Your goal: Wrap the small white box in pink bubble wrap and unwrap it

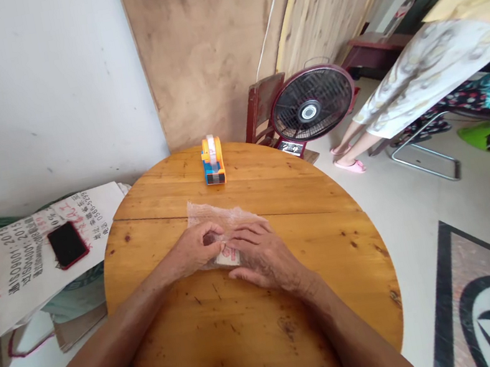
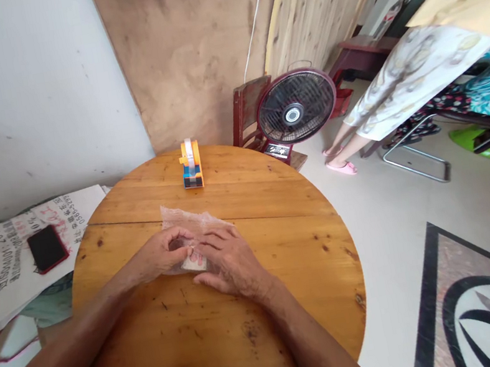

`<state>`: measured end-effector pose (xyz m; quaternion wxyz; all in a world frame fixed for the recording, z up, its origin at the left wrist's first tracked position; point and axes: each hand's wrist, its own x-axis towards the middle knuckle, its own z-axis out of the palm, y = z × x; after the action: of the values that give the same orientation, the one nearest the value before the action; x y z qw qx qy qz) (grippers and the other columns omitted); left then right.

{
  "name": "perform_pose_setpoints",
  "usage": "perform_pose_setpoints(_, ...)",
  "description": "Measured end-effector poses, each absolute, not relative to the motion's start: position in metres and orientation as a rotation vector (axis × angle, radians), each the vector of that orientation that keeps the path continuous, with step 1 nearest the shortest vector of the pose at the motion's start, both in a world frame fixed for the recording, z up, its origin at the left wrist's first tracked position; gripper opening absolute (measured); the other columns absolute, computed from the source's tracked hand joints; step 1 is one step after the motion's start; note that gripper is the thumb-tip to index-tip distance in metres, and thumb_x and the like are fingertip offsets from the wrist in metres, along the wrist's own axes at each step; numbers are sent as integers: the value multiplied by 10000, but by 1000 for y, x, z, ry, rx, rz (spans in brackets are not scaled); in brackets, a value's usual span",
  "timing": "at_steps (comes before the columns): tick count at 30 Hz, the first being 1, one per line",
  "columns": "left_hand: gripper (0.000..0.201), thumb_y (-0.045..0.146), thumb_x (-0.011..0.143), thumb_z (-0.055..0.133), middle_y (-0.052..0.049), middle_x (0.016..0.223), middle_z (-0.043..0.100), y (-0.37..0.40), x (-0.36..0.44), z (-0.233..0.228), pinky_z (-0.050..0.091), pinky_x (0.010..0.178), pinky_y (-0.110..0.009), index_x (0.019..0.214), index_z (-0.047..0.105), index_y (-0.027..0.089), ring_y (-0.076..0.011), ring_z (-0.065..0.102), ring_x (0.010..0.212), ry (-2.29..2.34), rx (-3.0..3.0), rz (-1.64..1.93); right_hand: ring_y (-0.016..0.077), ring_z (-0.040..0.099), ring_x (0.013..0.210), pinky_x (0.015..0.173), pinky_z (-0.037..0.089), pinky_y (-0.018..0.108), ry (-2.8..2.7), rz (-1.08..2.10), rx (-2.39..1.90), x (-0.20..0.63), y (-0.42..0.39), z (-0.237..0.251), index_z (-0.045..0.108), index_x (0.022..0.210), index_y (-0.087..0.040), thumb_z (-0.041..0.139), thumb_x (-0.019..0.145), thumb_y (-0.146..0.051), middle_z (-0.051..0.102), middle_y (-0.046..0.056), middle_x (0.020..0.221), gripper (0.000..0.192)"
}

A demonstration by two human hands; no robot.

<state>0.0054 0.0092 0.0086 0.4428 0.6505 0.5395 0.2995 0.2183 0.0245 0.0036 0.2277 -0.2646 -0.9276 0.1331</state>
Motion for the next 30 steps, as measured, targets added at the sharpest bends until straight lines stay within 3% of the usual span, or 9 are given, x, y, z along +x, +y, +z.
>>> perform_pose_setpoints(5, 257, 336, 766, 560, -16, 852, 644, 5, -13, 9, 431, 690, -282, 947, 635, 171, -172, 560, 773, 1369, 1683, 723, 324, 581, 1125, 895, 448, 476, -2634, 346, -799, 215, 23, 2, 639, 1164, -183, 691, 810, -408, 696, 152, 1130, 423)
perform_pose_setpoints(11, 280, 417, 766, 537, 31, 705, 544, -1, -25, 2, 349, 548, -244, 906, 570, 177, -130, 465, 601, 1399, 1559, 660, 311, 575, 1114, 883, 444, 445, -2655, 295, -841, 212, 21, 4, 620, 1130, -185, 699, 797, -365, 649, 148, 1196, 387)
perform_pose_setpoints(16, 251, 384, 758, 536, -8, 756, 607, -4, -32, 3, 366, 604, -277, 872, 602, 170, -168, 513, 668, 1654, 1775, 524, 289, 586, 1094, 824, 441, 399, -2692, 306, -854, 213, 20, 4, 606, 1129, -183, 672, 817, -327, 634, 132, 1228, 350)
perform_pose_setpoints(21, 316, 427, 788, 554, -13, 736, 639, -17, -42, 11, 391, 610, -286, 968, 612, 174, -192, 588, 684, 1755, 1741, 436, 298, 559, 1129, 882, 422, 421, -2709, 276, -839, 212, 21, 6, 606, 1155, -181, 673, 830, -343, 652, 131, 1193, 368)
perform_pose_setpoints(26, 441, 512, 760, 608, 23, 642, 588, -24, -43, 14, 405, 449, -257, 1028, 526, 171, -173, 598, 519, 1702, 1290, 459, 277, 571, 1110, 818, 435, 383, -2754, 297, -862, 210, 18, 8, 584, 1218, -208, 654, 847, -286, 631, 115, 1213, 386)
perform_pose_setpoints(30, 567, 494, 665, 721, -10, 725, 642, -21, -35, 14, 471, 427, -247, 1063, 513, 147, -176, 645, 580, 1609, 916, 637, 260, 586, 1083, 787, 440, 361, -2754, 295, -871, 210, 17, 7, 592, 1205, -232, 645, 852, -278, 624, 101, 1208, 360)
